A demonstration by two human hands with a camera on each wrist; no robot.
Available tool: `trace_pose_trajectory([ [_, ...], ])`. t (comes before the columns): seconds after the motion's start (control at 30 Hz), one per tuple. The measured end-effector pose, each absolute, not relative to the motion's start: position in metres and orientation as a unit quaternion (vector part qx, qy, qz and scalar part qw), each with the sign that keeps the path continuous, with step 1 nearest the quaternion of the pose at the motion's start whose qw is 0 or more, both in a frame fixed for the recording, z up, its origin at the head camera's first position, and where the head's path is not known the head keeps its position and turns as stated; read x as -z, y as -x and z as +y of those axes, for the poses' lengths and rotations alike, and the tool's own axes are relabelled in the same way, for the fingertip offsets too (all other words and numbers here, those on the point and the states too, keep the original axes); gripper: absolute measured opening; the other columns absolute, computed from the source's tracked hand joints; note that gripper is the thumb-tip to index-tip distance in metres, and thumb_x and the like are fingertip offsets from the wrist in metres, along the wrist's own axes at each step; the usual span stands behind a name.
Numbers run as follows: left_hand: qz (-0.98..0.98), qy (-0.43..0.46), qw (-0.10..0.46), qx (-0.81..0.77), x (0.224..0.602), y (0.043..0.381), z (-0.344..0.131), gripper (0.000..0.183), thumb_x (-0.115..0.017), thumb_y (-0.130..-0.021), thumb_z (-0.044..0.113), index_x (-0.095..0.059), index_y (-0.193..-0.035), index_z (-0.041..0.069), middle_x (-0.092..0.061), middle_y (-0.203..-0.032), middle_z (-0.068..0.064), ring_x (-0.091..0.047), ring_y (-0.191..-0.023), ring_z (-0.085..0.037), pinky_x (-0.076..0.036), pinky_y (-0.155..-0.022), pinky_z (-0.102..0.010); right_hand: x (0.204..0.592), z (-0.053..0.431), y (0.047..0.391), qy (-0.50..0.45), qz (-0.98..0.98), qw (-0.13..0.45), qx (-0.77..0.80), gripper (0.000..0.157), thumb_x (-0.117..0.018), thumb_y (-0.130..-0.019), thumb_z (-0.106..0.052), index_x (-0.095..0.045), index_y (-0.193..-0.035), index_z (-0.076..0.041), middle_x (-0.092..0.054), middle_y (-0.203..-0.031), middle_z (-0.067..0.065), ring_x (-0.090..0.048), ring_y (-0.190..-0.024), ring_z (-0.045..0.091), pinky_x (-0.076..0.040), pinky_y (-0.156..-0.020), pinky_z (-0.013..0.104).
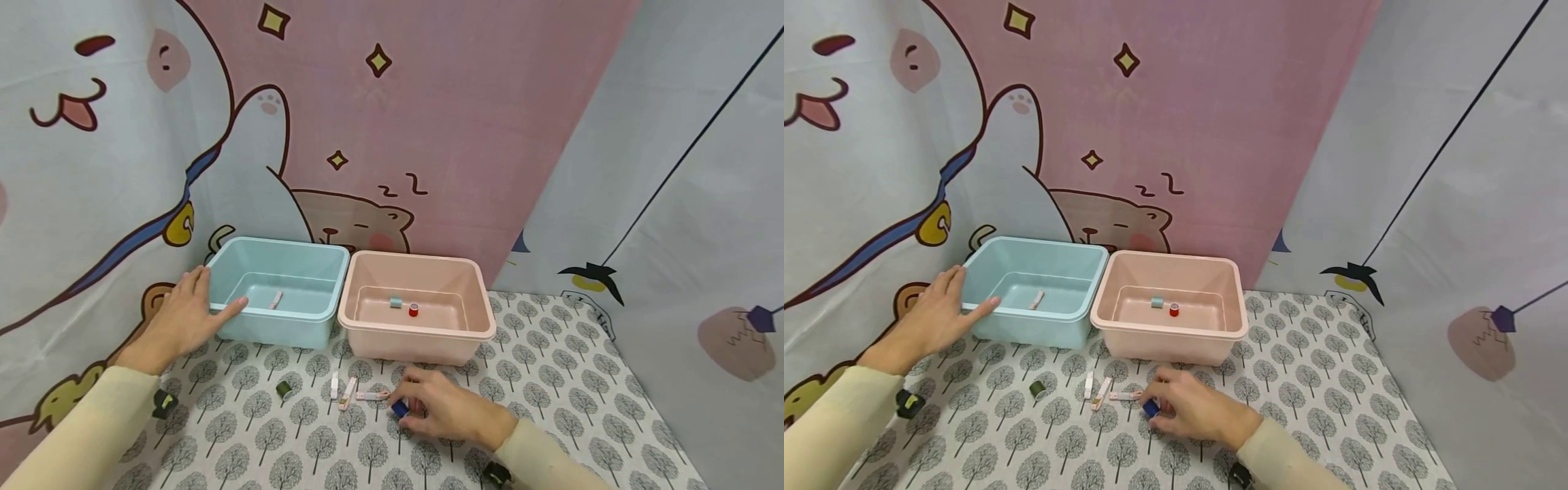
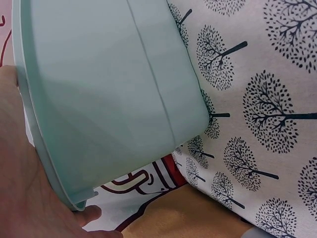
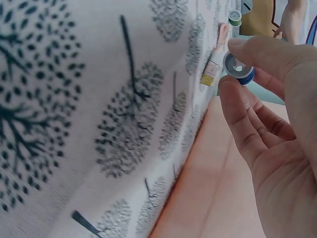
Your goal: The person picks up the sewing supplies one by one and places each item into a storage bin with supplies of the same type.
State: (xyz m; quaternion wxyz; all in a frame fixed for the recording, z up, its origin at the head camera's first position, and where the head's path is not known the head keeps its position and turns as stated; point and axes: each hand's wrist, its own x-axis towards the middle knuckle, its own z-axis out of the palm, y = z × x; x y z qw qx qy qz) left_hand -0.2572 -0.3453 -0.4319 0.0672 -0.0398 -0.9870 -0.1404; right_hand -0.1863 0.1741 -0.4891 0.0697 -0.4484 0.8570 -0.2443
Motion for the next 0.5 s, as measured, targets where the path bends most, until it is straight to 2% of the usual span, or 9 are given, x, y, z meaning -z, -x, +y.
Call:
trace_pose_trajectory([
  [0.2, -0.986, 0.042, 0.07, 0.143, 0.432, 0.257, -0.346, 0.125, -0.052, -0.113, 0.079, -0.009, -0.179, -0.018, -0.015, -0.184, -0.049, -0.02, -0.166, -0.077, -0.021, -0.129, -0.096, 0.477, 0.174, 0.188, 0.46, 0.855, 0.027, 0.238, 0.033, -0.094, -0.1, -0.017, -0.085, -0.132, -0.014, -0.073, -0.117, -0.002, -0.071, -0.092, 0.001, -0.063, -0.083, 0.013],
  [0.5, -0.986, 0.041, 0.069, 0.145, 0.435, 0.26, -0.347, 0.126, -0.053, -0.112, 0.08, -0.009, -0.179, -0.018, -0.014, -0.184, -0.049, -0.019, -0.166, -0.077, -0.02, -0.129, -0.096, 0.46, 0.174, 0.192, 0.482, 0.839, -0.015, 0.252, 0.033, -0.096, -0.096, -0.012, -0.084, -0.127, -0.011, -0.074, -0.116, 0.002, -0.074, -0.087, 0.004, -0.064, -0.078, 0.012],
])
